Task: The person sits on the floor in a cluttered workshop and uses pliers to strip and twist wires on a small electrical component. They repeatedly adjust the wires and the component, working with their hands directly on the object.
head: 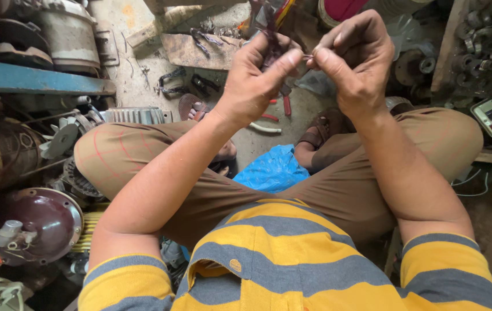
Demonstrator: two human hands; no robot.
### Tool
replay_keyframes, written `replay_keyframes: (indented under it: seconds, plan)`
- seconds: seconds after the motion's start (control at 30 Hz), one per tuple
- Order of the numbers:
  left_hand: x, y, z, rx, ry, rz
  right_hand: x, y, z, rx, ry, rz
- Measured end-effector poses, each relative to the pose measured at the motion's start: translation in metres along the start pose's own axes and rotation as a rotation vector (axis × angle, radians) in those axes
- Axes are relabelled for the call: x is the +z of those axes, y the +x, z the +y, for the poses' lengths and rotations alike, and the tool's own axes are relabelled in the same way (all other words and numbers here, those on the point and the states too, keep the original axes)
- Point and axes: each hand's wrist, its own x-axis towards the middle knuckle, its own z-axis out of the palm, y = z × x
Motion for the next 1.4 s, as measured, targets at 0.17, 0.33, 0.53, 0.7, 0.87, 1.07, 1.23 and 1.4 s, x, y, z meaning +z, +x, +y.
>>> replay_keyframes:
  seconds: [0.17,0.33,0.53,0.7,0.87,1.07,1.23,1.4]
  plan:
    - [-0.005,0.002,0.002,-0.065,-0.193,-0.036,0.001,0.005,-0.018,-0.48,-0.655,-0.118]
    - [-0.01,0.0,0.006,-0.184,-0.276,-0.078,-0.002,0.022,-0.034,-1.004,-1.169,-0.188]
    - [-0.001,0.004,0.009,-0.167,-0.16,-0.078,-0.006,0.021,-0.033,-0.984,-1.204,-0.182]
    - [0.0,-0.003,0.028,0.256,0.338,-0.186,-0.014,0.008,-0.016,-0.798,-1.125,-0.132]
    - [-0.011,-0.011,0.054,0.534,0.717,-0.271,-0.011,0.004,-0.003,0.374,-0.197,-0.303]
    - [-0.007,-0.007,0.045,0.135,0.344,-0.155,0.005,-0.01,-0.028,-0.693,-1.063,-0.115]
    - [-0.007,-0.009,0.048,0.242,0.422,-0.236,0.013,-0.012,-0.034,-0.661,-1.054,-0.103]
    - [-0.016,-0.012,0.062,0.678,0.768,-0.34,0.016,-0.013,-0.03,-0.065,-0.635,-0.142]
